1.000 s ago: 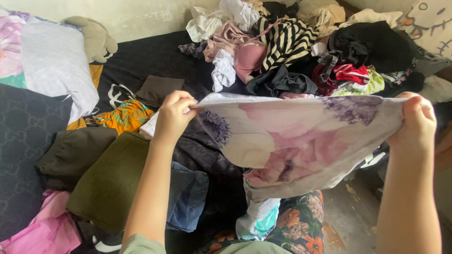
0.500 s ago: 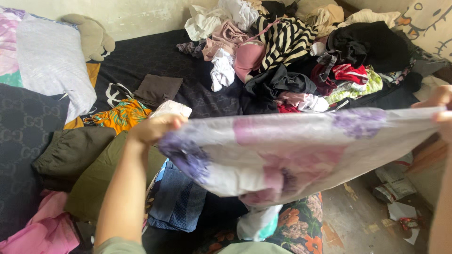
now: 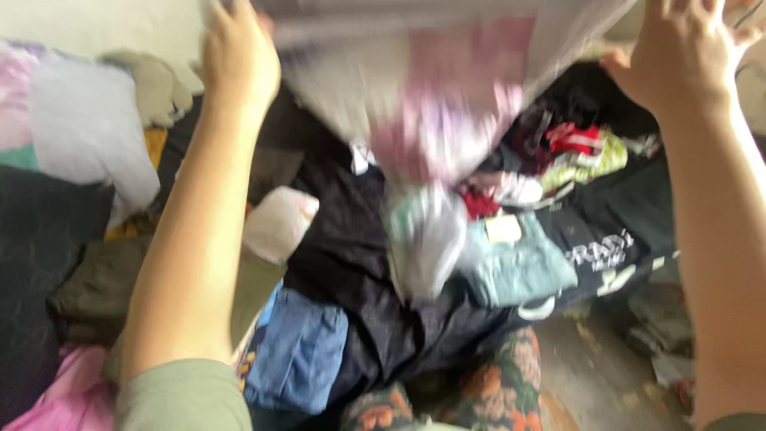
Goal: The person folds a printed pillowcase and a pair of black trousers by hand on a bed.
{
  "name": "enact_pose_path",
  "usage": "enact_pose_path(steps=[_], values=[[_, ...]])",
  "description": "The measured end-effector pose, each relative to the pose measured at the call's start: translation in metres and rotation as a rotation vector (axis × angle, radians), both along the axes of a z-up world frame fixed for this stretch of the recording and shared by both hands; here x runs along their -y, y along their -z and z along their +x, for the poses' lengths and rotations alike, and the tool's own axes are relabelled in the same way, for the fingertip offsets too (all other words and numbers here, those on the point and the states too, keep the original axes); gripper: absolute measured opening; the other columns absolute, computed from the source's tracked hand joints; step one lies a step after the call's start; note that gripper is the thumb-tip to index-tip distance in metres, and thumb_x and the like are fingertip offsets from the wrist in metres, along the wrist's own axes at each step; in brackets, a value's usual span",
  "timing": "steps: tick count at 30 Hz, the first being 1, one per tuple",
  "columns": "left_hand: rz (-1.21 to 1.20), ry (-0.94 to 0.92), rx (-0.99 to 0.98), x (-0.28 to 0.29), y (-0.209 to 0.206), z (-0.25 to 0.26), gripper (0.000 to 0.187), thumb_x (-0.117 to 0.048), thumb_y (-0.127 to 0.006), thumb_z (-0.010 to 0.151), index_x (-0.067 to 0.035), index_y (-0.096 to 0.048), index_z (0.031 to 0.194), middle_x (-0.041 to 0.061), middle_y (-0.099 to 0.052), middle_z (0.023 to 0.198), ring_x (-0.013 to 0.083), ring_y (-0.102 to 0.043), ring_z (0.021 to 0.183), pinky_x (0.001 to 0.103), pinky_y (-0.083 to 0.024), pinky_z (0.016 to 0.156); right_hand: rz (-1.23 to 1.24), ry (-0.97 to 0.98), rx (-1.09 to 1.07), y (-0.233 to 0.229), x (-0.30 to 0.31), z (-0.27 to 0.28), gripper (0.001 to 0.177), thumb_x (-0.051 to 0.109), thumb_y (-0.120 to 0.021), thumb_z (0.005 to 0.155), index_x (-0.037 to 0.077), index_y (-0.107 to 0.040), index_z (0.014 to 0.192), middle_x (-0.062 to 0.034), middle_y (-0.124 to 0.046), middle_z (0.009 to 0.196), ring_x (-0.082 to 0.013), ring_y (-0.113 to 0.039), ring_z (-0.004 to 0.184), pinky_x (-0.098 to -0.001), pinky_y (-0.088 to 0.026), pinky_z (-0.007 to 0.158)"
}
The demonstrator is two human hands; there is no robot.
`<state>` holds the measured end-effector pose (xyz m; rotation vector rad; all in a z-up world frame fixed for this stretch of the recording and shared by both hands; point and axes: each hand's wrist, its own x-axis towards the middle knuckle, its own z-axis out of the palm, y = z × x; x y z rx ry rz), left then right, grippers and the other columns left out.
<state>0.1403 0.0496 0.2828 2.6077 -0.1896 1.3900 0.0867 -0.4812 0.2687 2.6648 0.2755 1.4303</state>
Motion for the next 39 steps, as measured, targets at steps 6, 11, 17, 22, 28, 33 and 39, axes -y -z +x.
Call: enact_pose_path(steps=[6,11,17,22,28,33,39], values=[[-0.216,0.001,-0.028,-0.014,-0.11,0.046,0.035,-0.027,-0.064,0.101,0.002,-0.059,0.12,0.026,-0.062,0.118,0.0472,-0.062,0.108,0.053,-0.051,0.09,0.251,-0.272,-0.328,-0.116,-0.023,0.031,0.1,0.059,-0.078,0.076,0.008,-0.041,0.154,-0.0284,-0.038,0.154,-0.0441,-0.032,0.144,-0.0676,-0.032,0.114],[-0.314,-0.094,0.244,-0.004,-0.14,0.017,0.028,-0.025,-0.065,0.101,0.0,-0.06,0.114,0.024,-0.058,0.126,0.0466,-0.067,0.1,0.053,-0.056,0.084,0.591,0.003,-0.264,-0.143,-0.067,0.037,0.096,0.065,-0.064,0.097,-0.001,-0.029,0.158,-0.03,-0.04,0.156,-0.0434,-0.041,0.142,-0.0605,-0.033,0.11],[-0.432,-0.044,0.157,0.016,-0.142,-0.008,0.077,-0.04,-0.079,0.088,0.018,-0.041,0.121,0.034,-0.05,0.118,0.0378,-0.071,0.087,0.035,-0.063,0.065,0.849,0.041,-0.242,-0.142,-0.109,0.003,0.101,0.053,-0.074,0.091,-0.004,-0.025,0.158,-0.0336,-0.058,0.141,-0.0457,-0.063,0.124,-0.0504,-0.055,0.101],[-0.722,-0.131,-0.091,-0.011,-0.129,-0.006,0.093,-0.057,-0.084,0.081,0.012,-0.04,0.126,0.042,-0.031,0.132,0.0409,-0.068,0.094,0.034,-0.062,0.065,0.226,0.217,-0.328,-0.121,-0.114,0.014,0.111,0.017,-0.084,0.076,0.009,-0.015,0.162,-0.0223,-0.031,0.16,-0.0439,-0.058,0.123,-0.0491,-0.058,0.088],[-0.4,-0.572,-0.649,-0.056,-0.037,-0.027,0.079,-0.048,-0.085,0.077,-0.015,-0.048,0.138,0.021,-0.039,0.136,0.0436,-0.065,0.107,0.066,-0.04,0.099,-0.105,-0.248,-0.163,-0.067,-0.042,0.068,0.097,-0.008,-0.052,0.079,0.006,-0.007,0.163,-0.0199,-0.015,0.173,-0.0415,-0.057,0.125,-0.0517,-0.056,0.095],[-0.116,0.369,-0.665,0.043,0.048,0.025,0.039,-0.039,-0.079,0.083,-0.007,-0.078,0.105,0.017,-0.079,0.101,0.0271,-0.078,0.091,0.041,-0.059,0.081,-0.039,-0.241,-0.154,-0.02,-0.071,0.111,0.032,0.001,-0.051,0.087,-0.004,-0.051,0.118,-0.0243,-0.053,0.134,-0.0448,-0.065,0.103,-0.053,-0.055,0.089],[-0.161,1.051,-0.383,0.189,0.129,0.036,0.023,-0.023,-0.075,0.088,-0.012,-0.075,0.109,0.014,-0.076,0.099,0.0277,-0.072,0.096,0.038,-0.056,0.088,0.709,-0.169,-0.435,-0.029,-0.105,0.103,0.031,0.016,-0.056,0.099,-0.005,-0.062,0.12,-0.0254,-0.07,0.1,-0.0387,-0.073,0.087,-0.0458,-0.06,0.077]])
